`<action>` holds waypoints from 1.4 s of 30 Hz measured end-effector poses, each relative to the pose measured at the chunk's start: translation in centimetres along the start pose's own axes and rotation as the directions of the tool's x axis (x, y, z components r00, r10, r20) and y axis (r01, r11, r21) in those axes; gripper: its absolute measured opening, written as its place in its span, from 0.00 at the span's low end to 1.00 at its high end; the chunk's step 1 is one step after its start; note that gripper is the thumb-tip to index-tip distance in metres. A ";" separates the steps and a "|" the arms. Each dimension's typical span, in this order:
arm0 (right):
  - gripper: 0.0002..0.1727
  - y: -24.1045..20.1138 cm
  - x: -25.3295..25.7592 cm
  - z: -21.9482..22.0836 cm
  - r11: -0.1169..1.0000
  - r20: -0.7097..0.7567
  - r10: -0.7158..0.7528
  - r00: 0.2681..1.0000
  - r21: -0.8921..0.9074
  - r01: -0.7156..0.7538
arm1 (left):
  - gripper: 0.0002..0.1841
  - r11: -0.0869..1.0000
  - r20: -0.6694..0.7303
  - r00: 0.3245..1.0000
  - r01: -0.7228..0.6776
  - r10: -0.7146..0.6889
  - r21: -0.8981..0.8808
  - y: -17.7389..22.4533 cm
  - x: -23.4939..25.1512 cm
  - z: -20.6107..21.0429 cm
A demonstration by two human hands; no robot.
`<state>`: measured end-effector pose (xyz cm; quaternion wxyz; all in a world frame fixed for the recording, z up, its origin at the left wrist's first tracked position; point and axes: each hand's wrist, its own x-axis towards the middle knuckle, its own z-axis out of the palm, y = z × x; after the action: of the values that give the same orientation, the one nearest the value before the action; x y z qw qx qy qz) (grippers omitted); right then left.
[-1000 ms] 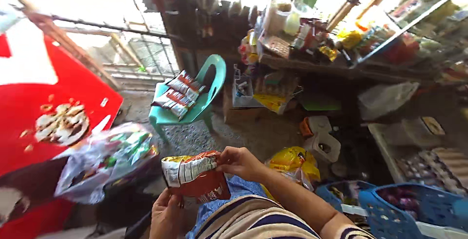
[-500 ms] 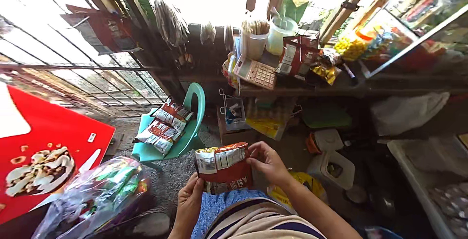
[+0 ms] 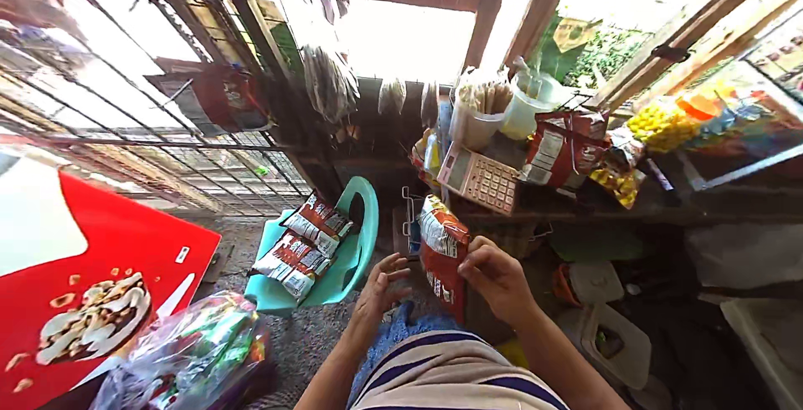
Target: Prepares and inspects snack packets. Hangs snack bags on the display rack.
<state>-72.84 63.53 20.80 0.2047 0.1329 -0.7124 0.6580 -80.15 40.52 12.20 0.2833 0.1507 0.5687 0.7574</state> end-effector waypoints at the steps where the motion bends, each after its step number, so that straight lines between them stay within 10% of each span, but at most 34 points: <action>1: 0.05 0.3 0.9 0.2 1.000 0.000 -0.002 1.000 0.024 0.002 | 0.43 0.999 0.012 0.999 0.035 -0.035 -0.041 0.3 1.2 0.1; 7: 0.11 2.0 3.5 -0.7 0.999 -0.066 -0.019 0.998 0.037 0.022 | 0.17 0.966 -0.038 0.999 -0.019 0.010 -0.259 1.4 4.5 0.7; 17: 0.13 4.3 5.1 -6.9 0.855 -0.060 -0.278 0.959 -0.471 0.218 | 0.11 0.899 -0.233 0.875 -0.376 0.424 0.224 1.6 6.8 2.6; 30: 0.08 5.2 9.6 -5.9 0.774 0.201 -0.408 0.890 -0.441 0.454 | 0.08 0.926 -0.531 0.845 -0.247 0.062 -0.284 2.3 3.5 3.3; 36: 0.07 4.2 11.4 -2.6 0.754 0.303 -0.435 0.848 -0.392 0.527 | 0.05 0.887 -0.176 0.981 -0.007 -0.084 -0.462 1.5 -0.6 0.1; 42: 0.06 3.8 11.4 -0.3 0.742 0.314 -0.467 0.827 -0.370 0.560 | 0.02 0.949 -0.181 0.982 0.003 -0.063 -0.314 1.5 -2.4 -2.0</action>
<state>-84.56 65.13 22.78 0.3305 0.3397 -0.7958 0.3769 -79.74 37.23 13.18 0.2611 0.0221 0.4684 0.8438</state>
